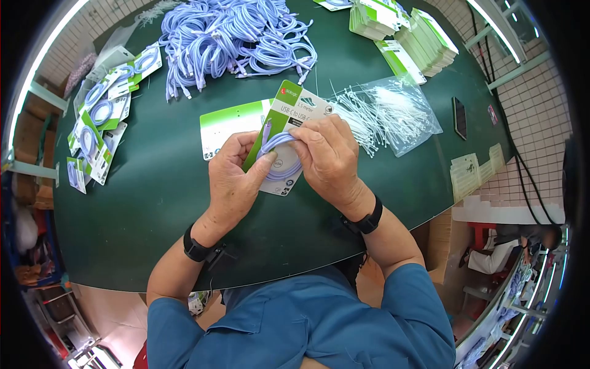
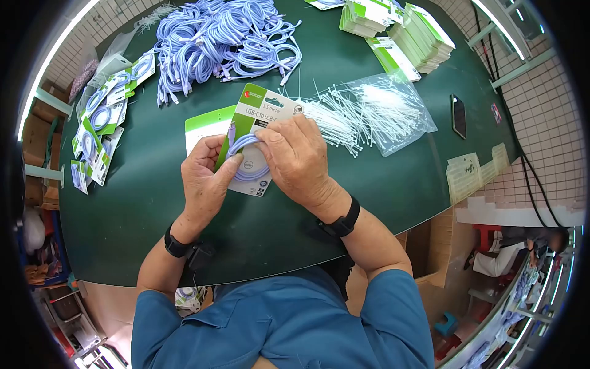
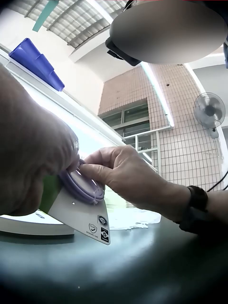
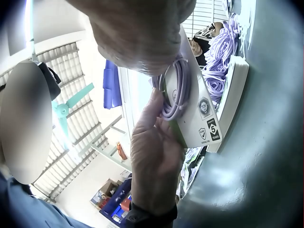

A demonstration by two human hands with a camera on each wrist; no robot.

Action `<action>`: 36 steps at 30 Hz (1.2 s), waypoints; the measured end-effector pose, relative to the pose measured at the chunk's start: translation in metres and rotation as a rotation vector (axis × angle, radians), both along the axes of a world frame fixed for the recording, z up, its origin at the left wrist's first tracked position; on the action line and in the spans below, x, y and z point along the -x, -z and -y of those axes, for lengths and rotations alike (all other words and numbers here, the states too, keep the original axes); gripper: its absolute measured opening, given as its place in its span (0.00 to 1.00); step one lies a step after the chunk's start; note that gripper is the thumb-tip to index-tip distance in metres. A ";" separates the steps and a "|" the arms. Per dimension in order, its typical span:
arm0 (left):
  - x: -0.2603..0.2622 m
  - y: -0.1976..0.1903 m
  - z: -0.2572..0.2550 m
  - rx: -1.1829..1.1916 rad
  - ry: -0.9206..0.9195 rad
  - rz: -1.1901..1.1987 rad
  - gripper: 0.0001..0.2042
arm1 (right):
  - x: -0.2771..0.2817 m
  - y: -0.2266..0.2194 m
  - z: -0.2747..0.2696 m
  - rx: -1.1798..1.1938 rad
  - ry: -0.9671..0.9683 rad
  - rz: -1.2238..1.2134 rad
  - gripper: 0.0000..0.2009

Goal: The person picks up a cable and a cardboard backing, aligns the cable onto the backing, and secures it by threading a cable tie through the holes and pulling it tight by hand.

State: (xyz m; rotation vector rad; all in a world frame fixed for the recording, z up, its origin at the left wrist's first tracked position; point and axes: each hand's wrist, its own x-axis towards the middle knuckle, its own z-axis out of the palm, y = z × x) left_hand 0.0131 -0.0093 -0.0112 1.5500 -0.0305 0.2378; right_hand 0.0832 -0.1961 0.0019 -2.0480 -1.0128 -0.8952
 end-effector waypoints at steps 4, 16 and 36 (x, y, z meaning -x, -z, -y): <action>0.002 0.001 0.000 -0.024 -0.007 0.002 0.16 | 0.005 0.000 -0.004 0.035 0.017 0.019 0.12; -0.008 -0.016 -0.014 -0.375 0.005 0.036 0.18 | -0.012 -0.033 0.021 -0.104 -0.164 -0.077 0.14; -0.009 -0.033 -0.003 -0.738 -0.463 0.512 0.35 | 0.014 -0.022 0.013 -0.010 -0.126 -0.738 0.17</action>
